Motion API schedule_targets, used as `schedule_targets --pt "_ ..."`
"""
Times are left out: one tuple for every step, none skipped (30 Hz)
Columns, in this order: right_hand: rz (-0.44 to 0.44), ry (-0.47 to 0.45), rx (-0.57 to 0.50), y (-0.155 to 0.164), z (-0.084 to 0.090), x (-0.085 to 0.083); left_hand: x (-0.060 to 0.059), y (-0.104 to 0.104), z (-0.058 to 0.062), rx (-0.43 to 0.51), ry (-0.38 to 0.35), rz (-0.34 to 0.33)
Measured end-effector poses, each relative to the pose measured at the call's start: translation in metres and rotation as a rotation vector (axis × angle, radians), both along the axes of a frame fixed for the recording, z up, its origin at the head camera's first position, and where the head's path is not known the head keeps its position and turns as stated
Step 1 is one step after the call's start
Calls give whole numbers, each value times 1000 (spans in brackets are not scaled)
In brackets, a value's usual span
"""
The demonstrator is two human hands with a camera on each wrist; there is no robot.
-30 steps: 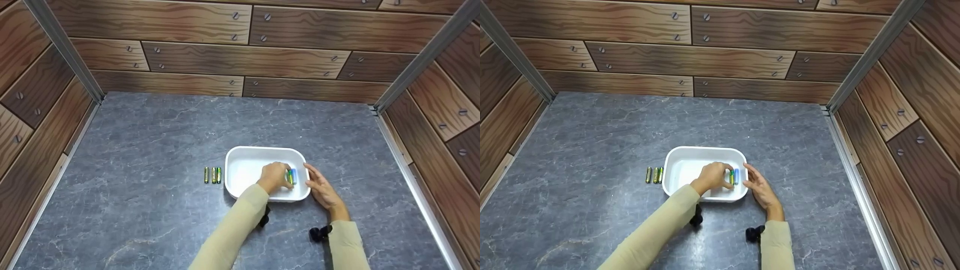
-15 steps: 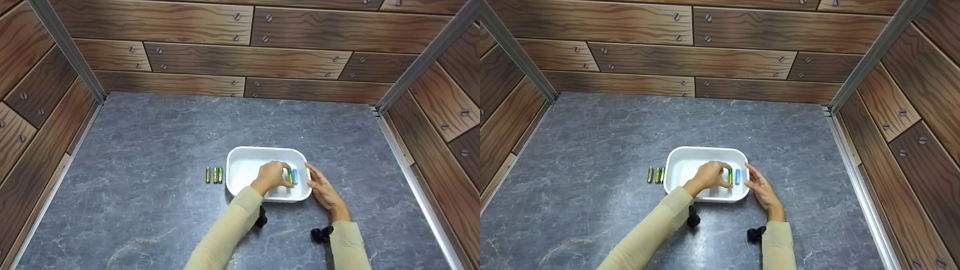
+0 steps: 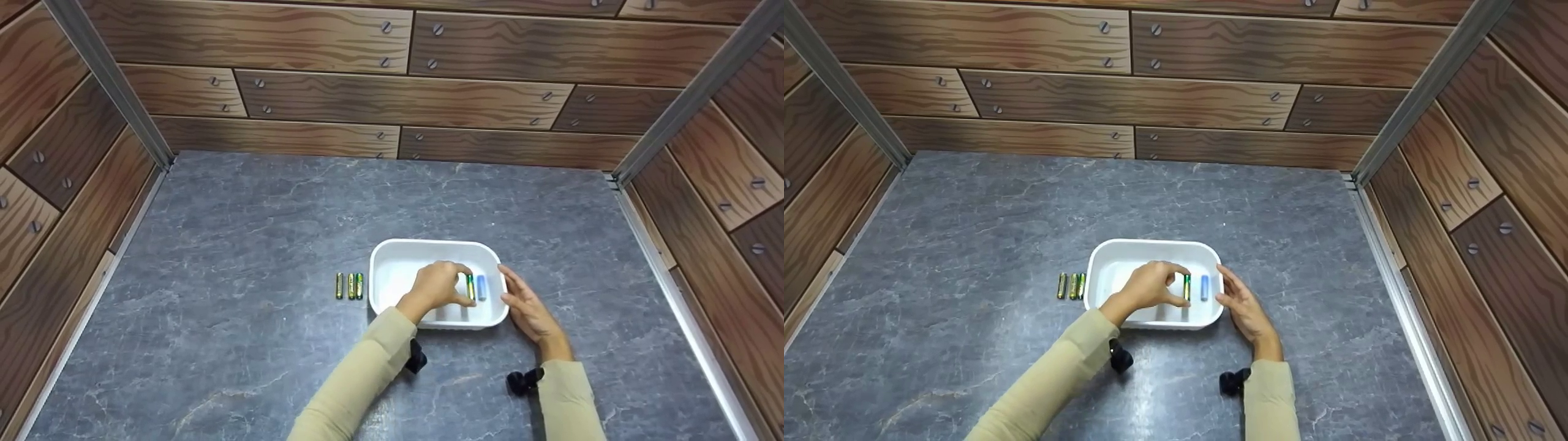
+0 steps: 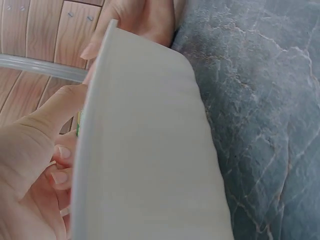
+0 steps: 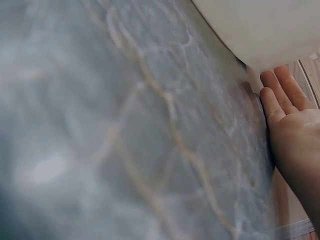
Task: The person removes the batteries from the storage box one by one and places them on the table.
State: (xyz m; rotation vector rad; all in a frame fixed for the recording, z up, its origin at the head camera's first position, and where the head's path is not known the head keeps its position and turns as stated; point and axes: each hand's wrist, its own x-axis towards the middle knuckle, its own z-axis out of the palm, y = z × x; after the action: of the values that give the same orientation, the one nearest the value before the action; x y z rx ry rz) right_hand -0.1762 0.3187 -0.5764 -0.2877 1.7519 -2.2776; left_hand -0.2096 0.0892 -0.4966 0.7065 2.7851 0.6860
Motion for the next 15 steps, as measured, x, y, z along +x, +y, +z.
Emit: schedule_targets --pt "1 -1 0 0 0 0 0 -1 1 7 8 -2" --pt "3 -1 0 0 1 0 1 -2 2 14 15 -3" --pt "3 -1 0 1 1 0 1 -3 3 15 24 -7" --pt "2 0 0 1 1 0 1 -4 4 13 33 -12" --pt "4 2 1 1 1 0 1 -5 5 15 40 -15" --pt "5 4 3 1 1 0 1 -6 5 15 47 -19" --pt "3 4 4 1 1 0 2 -7 6 14 53 -23" --pt "4 5 5 1 1 0 2 -8 7 12 61 -27" --pt "3 4 6 1 1 0 3 -9 8 11 70 -30" --pt "1 2 9 1 1 -1 3 -10 9 16 77 -33" --pt "-3 0 11 1 1 -1 4 -12 10 20 80 -35" --pt "-5 -1 13 0 1 -1 5 -14 11 24 83 -37" --pt "-8 -3 13 0 1 -1 6 -15 12 26 88 -40" --pt "-9 -3 13 0 1 -1 7 -17 12 30 91 -42" --pt "-10 -2 11 0 1 -1 7 -19 13 40 92 -43"
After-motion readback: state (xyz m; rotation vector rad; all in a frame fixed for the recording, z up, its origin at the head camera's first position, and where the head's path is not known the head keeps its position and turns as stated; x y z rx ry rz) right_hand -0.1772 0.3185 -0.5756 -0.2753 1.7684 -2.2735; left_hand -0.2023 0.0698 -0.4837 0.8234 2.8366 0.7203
